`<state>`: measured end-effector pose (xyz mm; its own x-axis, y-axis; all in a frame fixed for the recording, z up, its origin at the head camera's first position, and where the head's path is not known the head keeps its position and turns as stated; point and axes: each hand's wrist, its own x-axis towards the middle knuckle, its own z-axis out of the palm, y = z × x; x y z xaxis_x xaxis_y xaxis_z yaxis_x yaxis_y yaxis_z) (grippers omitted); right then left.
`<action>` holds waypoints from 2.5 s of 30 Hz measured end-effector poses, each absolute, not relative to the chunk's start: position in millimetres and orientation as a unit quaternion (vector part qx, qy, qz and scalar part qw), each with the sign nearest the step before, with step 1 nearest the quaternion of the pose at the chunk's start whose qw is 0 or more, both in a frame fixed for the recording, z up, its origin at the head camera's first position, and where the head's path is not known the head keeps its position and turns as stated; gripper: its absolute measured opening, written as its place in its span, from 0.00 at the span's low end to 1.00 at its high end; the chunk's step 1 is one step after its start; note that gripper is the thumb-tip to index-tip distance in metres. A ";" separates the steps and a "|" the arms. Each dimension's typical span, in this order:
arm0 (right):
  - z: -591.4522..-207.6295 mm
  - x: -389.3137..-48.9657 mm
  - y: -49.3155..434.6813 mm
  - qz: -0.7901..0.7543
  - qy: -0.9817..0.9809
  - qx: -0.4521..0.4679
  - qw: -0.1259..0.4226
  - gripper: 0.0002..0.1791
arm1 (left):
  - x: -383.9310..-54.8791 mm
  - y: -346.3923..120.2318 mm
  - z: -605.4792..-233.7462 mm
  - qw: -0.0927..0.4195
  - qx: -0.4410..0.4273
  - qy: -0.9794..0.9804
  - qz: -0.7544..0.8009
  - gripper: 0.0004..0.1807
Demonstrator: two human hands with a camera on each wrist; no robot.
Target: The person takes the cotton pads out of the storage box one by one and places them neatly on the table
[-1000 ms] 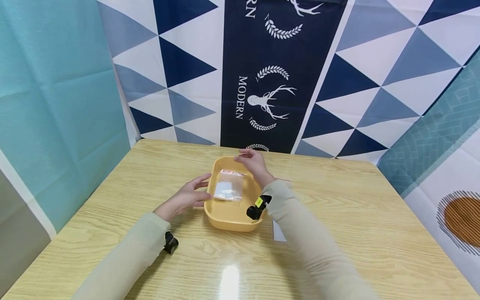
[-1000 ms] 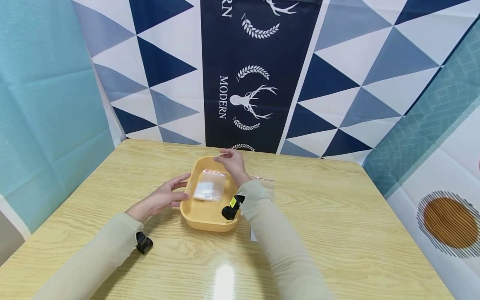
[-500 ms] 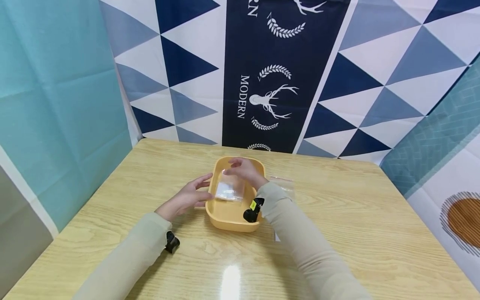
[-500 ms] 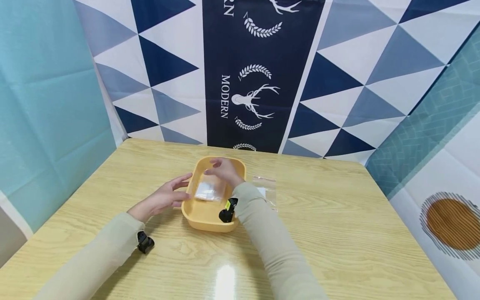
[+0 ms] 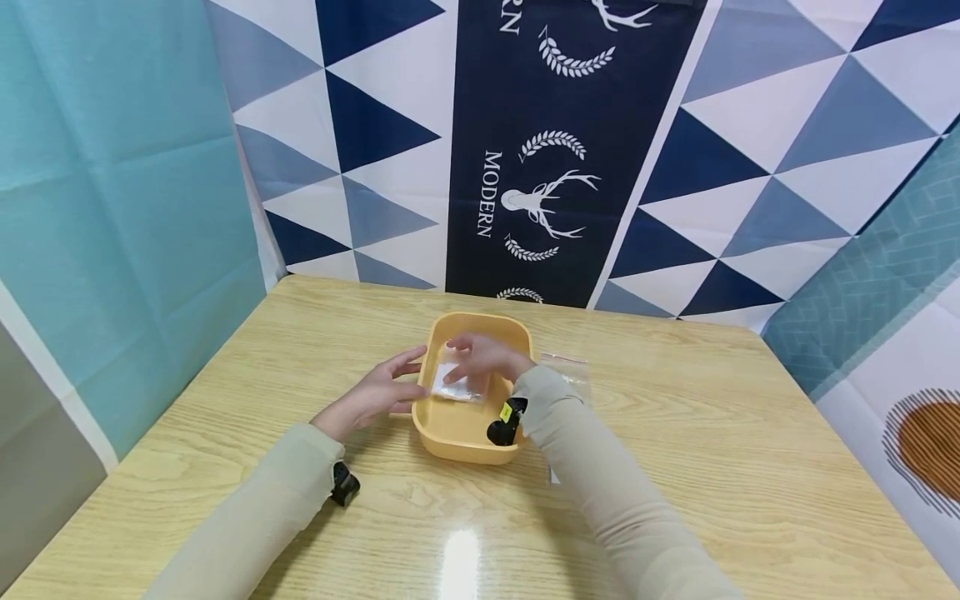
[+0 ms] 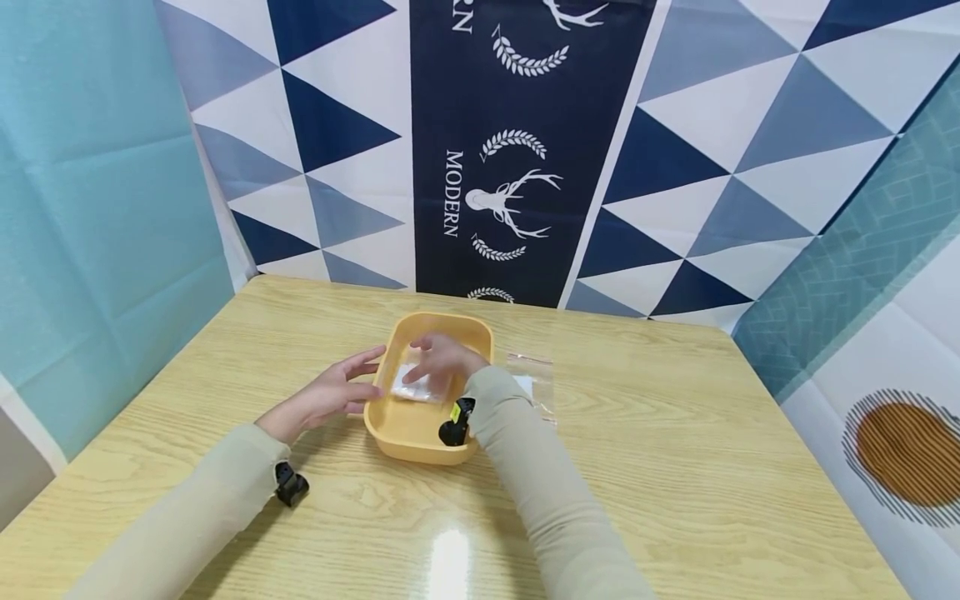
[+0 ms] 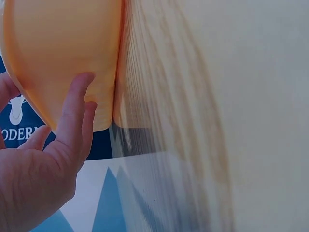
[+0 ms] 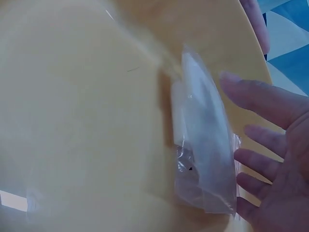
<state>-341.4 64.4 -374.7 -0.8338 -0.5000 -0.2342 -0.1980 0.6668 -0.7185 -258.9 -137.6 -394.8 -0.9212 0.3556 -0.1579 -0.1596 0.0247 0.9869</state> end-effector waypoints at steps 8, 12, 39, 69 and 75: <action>-378.0 -343.3 65.7 -0.301 0.884 -0.247 0.260 0.46 | -257.7 -137.4 -392.5 0.185 0.074 0.692 0.694 0.43; -377.8 -343.7 66.2 -0.287 0.876 -0.274 0.274 0.46 | -257.6 -137.0 -391.4 0.185 0.070 0.693 0.694 0.42; -350.3 -343.4 82.1 -0.348 0.882 -0.269 0.167 0.34 | -256.7 -134.9 -394.3 0.177 0.060 0.697 0.692 0.43; -324.8 -271.8 135.6 -0.495 0.821 -0.263 0.102 0.38 | -253.0 -133.2 -393.7 0.178 0.060 0.689 0.700 0.42; -321.9 -255.3 150.7 -0.493 0.828 -0.252 0.087 0.40 | -253.2 -133.0 -394.0 0.176 0.062 0.696 0.694 0.42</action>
